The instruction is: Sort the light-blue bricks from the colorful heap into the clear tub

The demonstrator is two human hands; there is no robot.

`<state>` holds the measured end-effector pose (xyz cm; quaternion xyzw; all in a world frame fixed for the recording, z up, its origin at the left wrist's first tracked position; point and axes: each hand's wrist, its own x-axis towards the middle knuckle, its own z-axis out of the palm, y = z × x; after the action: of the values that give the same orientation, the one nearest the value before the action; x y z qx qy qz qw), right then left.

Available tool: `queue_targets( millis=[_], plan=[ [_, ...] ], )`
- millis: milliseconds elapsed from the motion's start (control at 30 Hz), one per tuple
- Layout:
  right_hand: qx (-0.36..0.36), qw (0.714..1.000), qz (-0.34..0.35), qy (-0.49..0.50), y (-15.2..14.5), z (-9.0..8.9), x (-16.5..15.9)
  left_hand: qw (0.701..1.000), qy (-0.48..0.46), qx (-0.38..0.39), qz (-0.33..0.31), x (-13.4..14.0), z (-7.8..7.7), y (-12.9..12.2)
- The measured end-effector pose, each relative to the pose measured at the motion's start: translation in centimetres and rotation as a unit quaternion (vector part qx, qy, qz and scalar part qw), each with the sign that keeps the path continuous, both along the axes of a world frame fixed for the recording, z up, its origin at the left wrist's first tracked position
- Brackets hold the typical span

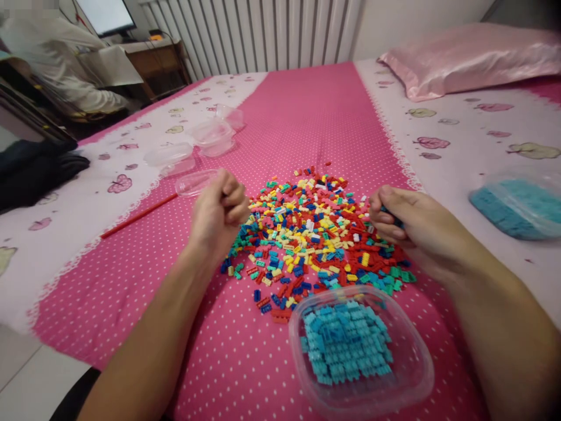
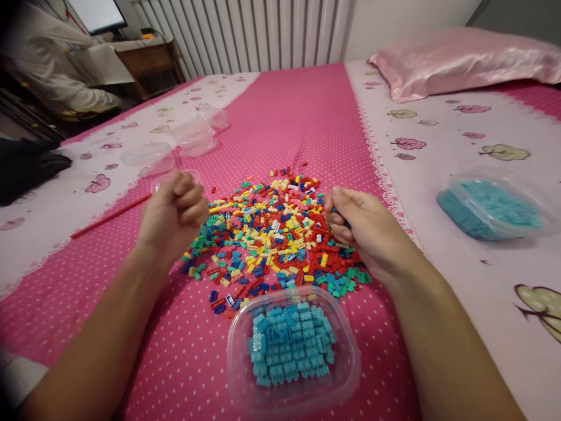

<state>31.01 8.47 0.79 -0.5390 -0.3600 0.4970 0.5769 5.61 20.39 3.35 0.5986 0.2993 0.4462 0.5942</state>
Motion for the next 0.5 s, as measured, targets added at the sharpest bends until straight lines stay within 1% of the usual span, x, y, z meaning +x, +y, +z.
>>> queue_targets(
  millis=[33,67,100,133,167,200,233,267,300,333,400,500],
  plan=[
    [-0.004,1.000,-0.001,0.004,0.0,0.0,0.0,0.997,-0.003,0.072,0.025,-0.8,0.4,0.3],
    [-0.010,1.000,-0.002,0.007,0.0,-0.1,0.0,0.989,0.017,0.140,0.031,-1.7,0.8,0.6],
    [-0.016,1.000,-0.004,0.010,-0.1,-0.1,0.0,0.978,0.072,0.194,0.016,-2.4,1.1,0.8],
    [-0.020,1.000,-0.008,0.011,-0.1,-0.1,0.0,0.960,0.153,0.235,-0.013,-3.0,1.3,0.8],
    [-0.022,1.000,-0.011,0.010,-0.1,-0.1,0.0,0.931,0.246,0.265,-0.051,-3.4,1.4,0.8],
    [-0.023,1.000,-0.013,0.008,-0.1,0.0,0.0,0.894,0.334,0.284,-0.091,-3.6,1.5,0.7],
    [-0.023,1.000,-0.012,0.005,-0.1,0.0,0.1,0.856,0.403,0.297,-0.131,-3.6,1.6,0.5],
    [-0.022,1.000,-0.010,0.002,-0.2,0.0,0.1,0.822,0.452,0.304,-0.167,-3.6,1.6,0.2],
    [-0.020,1.000,-0.009,0.001,-0.2,0.0,0.1,0.796,0.484,0.304,-0.200,-3.4,1.6,0.0],
    [-0.020,1.000,-0.008,0.001,-0.2,0.0,0.1,0.777,0.504,0.301,-0.227,-3.2,1.6,-0.3],
    [-0.019,1.000,-0.005,0.005,-0.2,0.0,0.1,0.751,0.540,0.283,-0.253,-2.9,1.7,-0.8],
    [-0.022,1.000,-0.002,0.010,-0.2,0.1,0.1,0.730,0.585,0.255,-0.245,-2.7,1.7,-1.6]
  ],
)
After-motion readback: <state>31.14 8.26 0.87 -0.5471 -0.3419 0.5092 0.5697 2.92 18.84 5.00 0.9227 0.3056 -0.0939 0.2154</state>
